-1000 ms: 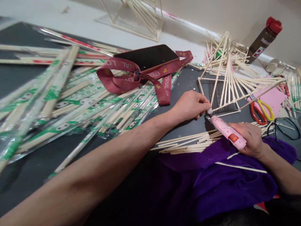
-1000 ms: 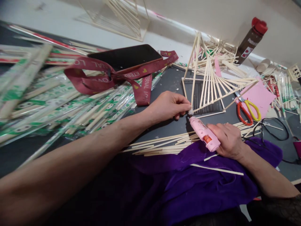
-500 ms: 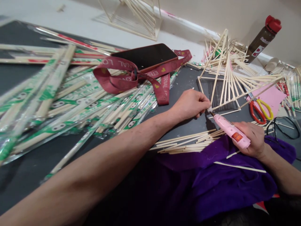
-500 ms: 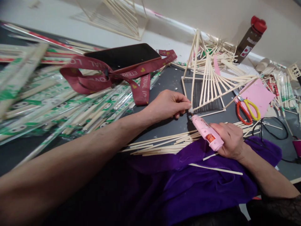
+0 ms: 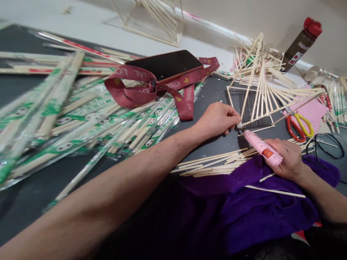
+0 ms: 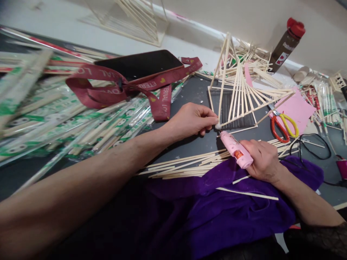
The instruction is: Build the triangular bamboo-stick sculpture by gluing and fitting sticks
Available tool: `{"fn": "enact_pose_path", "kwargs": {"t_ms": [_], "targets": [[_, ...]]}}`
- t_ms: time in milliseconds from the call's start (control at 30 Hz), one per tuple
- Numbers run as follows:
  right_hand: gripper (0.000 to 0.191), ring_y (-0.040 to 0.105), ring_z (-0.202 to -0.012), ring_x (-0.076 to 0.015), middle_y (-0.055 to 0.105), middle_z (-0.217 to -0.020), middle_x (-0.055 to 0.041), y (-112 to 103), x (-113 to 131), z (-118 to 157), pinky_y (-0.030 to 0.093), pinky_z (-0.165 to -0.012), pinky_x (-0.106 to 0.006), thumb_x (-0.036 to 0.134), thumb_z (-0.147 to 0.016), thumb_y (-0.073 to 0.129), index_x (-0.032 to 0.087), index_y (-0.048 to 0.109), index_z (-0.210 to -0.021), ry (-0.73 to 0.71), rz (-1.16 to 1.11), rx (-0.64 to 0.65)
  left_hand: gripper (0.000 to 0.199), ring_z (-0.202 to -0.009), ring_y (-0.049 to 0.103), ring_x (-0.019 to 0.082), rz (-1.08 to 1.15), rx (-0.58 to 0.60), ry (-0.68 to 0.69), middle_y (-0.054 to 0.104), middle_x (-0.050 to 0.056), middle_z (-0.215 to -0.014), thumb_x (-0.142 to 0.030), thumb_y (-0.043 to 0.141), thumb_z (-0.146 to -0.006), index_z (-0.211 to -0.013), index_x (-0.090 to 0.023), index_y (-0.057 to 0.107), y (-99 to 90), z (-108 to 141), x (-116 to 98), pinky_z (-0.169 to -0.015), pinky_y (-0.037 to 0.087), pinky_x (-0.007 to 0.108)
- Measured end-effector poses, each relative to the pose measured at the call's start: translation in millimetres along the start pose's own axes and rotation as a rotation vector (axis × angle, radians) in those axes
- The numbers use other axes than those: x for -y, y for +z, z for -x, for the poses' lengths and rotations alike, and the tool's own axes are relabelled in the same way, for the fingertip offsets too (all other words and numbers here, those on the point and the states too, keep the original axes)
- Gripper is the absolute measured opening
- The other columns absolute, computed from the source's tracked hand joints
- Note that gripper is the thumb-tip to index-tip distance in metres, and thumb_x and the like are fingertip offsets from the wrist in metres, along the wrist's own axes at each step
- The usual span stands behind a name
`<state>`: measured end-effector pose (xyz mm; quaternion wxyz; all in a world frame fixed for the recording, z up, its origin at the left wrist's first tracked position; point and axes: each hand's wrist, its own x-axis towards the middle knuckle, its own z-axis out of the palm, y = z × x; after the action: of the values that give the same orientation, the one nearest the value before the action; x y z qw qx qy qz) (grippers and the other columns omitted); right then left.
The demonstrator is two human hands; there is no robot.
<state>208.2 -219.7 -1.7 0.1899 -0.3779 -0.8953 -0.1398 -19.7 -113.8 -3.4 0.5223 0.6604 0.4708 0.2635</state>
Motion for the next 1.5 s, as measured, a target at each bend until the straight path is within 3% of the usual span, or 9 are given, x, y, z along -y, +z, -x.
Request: {"fn": "enact_pose_path", "kwargs": {"t_ms": [300, 700, 1500], "targets": [[0.031, 0.062, -0.066, -0.0171, 0.07, -0.084, -0.0079, 0.8, -1.6, 2.0, 0.045, -0.061, -0.029, 0.029, -0.087, 0.051, 0.015, 0.053, -0.115, -0.008, -0.019, -0.045, 0.011, -0.036, 0.05, 0.005, 0.027, 0.005, -0.011, 0.057, -0.003, -0.048, -0.018, 0.06, -0.075, -0.067, -0.013, 0.066, 0.0, -0.2, 0.4, -0.04, 0.037, 0.017], [0.03, 0.061, -0.064, -0.0168, 0.069, -0.082, -0.0066, 1.8, 0.7, 1.6, 0.045, -0.061, -0.028, 0.028, -0.087, 0.051, 0.015, 0.055, -0.113, 0.058, -0.026, -0.002, 0.011, -0.037, 0.051, 0.006, -0.015, -0.007, 0.001, 0.058, -0.003, -0.049, -0.019, 0.06, -0.074, -0.067, -0.013, 0.067, 0.7, -1.1, 2.1, -0.042, 0.039, 0.017], [0.031, 0.062, -0.067, -0.0181, 0.07, -0.086, -0.0098, 0.0, -2.8, 2.8, 0.046, -0.061, -0.029, 0.028, -0.086, 0.05, 0.012, 0.053, -0.113, -0.009, -0.043, -0.008, 0.012, -0.037, 0.051, 0.006, -0.036, -0.007, 0.003, 0.057, -0.002, -0.048, -0.019, 0.06, -0.074, -0.067, -0.013, 0.067, 1.1, -0.6, 2.7, -0.042, 0.039, 0.018]]}}
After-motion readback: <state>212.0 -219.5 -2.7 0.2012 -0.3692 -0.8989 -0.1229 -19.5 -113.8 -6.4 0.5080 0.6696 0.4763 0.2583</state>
